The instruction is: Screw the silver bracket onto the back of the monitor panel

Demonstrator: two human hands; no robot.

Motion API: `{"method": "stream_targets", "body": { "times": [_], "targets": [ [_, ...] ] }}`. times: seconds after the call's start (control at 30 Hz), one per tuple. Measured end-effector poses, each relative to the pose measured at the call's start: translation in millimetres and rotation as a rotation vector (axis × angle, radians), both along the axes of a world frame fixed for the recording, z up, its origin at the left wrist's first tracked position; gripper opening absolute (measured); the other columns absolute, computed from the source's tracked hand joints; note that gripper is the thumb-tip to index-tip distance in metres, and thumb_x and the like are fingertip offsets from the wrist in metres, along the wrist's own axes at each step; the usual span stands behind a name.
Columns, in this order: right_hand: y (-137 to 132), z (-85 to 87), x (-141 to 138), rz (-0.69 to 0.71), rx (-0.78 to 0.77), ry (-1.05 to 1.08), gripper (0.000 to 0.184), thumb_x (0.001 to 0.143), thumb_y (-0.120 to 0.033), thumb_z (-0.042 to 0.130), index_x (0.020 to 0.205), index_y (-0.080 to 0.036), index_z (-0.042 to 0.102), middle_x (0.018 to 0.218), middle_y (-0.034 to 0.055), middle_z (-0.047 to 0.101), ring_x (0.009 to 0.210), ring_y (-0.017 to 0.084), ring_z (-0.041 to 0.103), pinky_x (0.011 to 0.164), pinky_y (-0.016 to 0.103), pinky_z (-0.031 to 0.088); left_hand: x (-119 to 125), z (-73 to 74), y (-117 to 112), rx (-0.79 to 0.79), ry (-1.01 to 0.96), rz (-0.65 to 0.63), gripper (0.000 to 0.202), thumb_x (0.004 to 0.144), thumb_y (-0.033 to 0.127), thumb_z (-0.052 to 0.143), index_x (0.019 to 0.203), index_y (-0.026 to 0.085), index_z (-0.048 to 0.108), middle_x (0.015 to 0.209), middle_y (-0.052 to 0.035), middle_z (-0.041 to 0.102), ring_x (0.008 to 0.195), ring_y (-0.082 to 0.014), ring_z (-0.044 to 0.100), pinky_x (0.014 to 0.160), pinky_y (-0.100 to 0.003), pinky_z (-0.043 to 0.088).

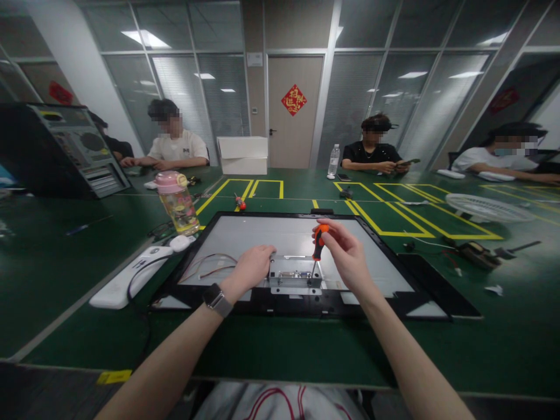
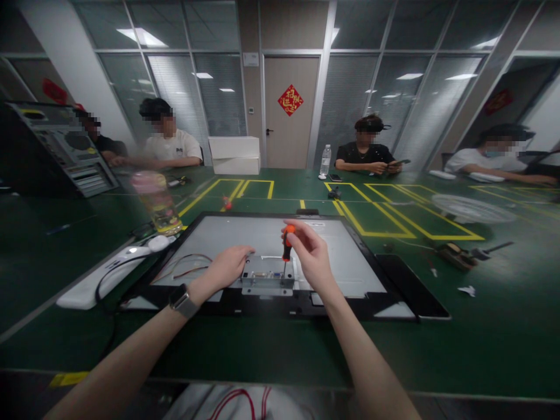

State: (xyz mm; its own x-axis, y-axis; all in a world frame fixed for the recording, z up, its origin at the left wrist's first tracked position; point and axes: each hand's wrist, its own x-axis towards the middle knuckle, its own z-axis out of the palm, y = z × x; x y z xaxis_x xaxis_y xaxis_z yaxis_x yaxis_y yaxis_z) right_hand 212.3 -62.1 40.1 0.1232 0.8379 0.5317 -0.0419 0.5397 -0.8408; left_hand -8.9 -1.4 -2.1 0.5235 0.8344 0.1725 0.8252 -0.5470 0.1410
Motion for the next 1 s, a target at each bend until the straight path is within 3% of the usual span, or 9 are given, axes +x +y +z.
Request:
{"method": "stream_targets", "body": {
  "times": [0.13,0.3,0.4,0.63,0.77,0.87,1.0],
  "targets": [
    [-2.9,2.6,-2.6,-0.110,0.072,-0.036,0.018,0.078,-0.030,0.074,0.096,-0.028,0.071,0.096,0.0022,0.065,0.085,0.018,0.061,0.077,0.033,0.052,0.4,1.5,-1.9,0.001,0.000,0.004,0.036,0.093,0.011,0.037,0.121,0.016,0.061,0.114,-0.0119,0.069,0.107,-0.0220,0.063,0.095,-0.035,0.047],
    [-7.1,4.5,-2.0,-0.188,0.147,-0.172,0.021,0.093,-0.034,0.055,0.105,-0.028,0.071,0.102,0.0047,0.066,0.095,0.021,0.061,0.086,0.039,0.048,1.1,1.8,-1.5,0.001,0.004,0.004,0.037,0.092,0.011,0.038,0.120,0.016,0.061,0.114,-0.0115,0.069,0.106,-0.0225,0.064,0.094,-0.035,0.048],
    [-7.9,4.1,-1.9,-0.187,0.152,-0.199,0.024,0.095,-0.034,0.051,0.108,-0.028,0.070,0.105,0.0054,0.068,0.097,0.023,0.062,0.089,0.042,0.047,1.1,0.4,0.4,-0.008,0.007,-0.002,0.037,0.092,0.010,0.039,0.120,0.016,0.061,0.116,-0.0124,0.069,0.110,-0.0225,0.063,0.097,-0.036,0.047],
    [-5.5,4.4,-2.7,-0.214,0.183,-0.143,0.011,0.084,-0.029,0.067,0.094,-0.026,0.070,0.094,0.0043,0.059,0.084,0.019,0.056,0.074,0.034,0.048,0.1,-1.6,1.8,0.000,0.003,-0.004,0.037,0.092,0.009,0.038,0.120,0.015,0.061,0.117,-0.0131,0.069,0.111,-0.0229,0.063,0.098,-0.036,0.046],
    [-7.6,5.8,-1.1,-0.228,0.178,-0.164,0.015,0.090,-0.030,0.058,0.097,-0.026,0.071,0.100,0.0058,0.062,0.093,0.021,0.059,0.082,0.037,0.047,-0.1,-0.8,0.5,0.003,-0.001,0.004,0.037,0.092,0.010,0.037,0.120,0.015,0.061,0.116,-0.0121,0.069,0.109,-0.0235,0.063,0.095,-0.036,0.048],
    [-9.7,6.2,-1.7,-0.142,0.136,-0.125,0.023,0.095,-0.032,0.050,0.103,-0.026,0.070,0.099,0.0054,0.067,0.087,0.021,0.063,0.083,0.040,0.049,-0.2,0.0,-0.2,0.002,-0.007,0.000,0.037,0.092,0.010,0.037,0.120,0.014,0.061,0.116,-0.0124,0.069,0.109,-0.0237,0.063,0.096,-0.036,0.047],
    [-9.8,4.7,-3.9,-0.124,0.113,-0.086,0.021,0.092,-0.034,0.056,0.104,-0.026,0.071,0.092,0.0043,0.069,0.084,0.021,0.064,0.080,0.039,0.051,0.0,0.5,-0.4,0.009,-0.009,-0.008,0.038,0.092,0.009,0.037,0.120,0.014,0.061,0.116,-0.0123,0.069,0.110,-0.0228,0.063,0.098,-0.035,0.046]
  ]
}}
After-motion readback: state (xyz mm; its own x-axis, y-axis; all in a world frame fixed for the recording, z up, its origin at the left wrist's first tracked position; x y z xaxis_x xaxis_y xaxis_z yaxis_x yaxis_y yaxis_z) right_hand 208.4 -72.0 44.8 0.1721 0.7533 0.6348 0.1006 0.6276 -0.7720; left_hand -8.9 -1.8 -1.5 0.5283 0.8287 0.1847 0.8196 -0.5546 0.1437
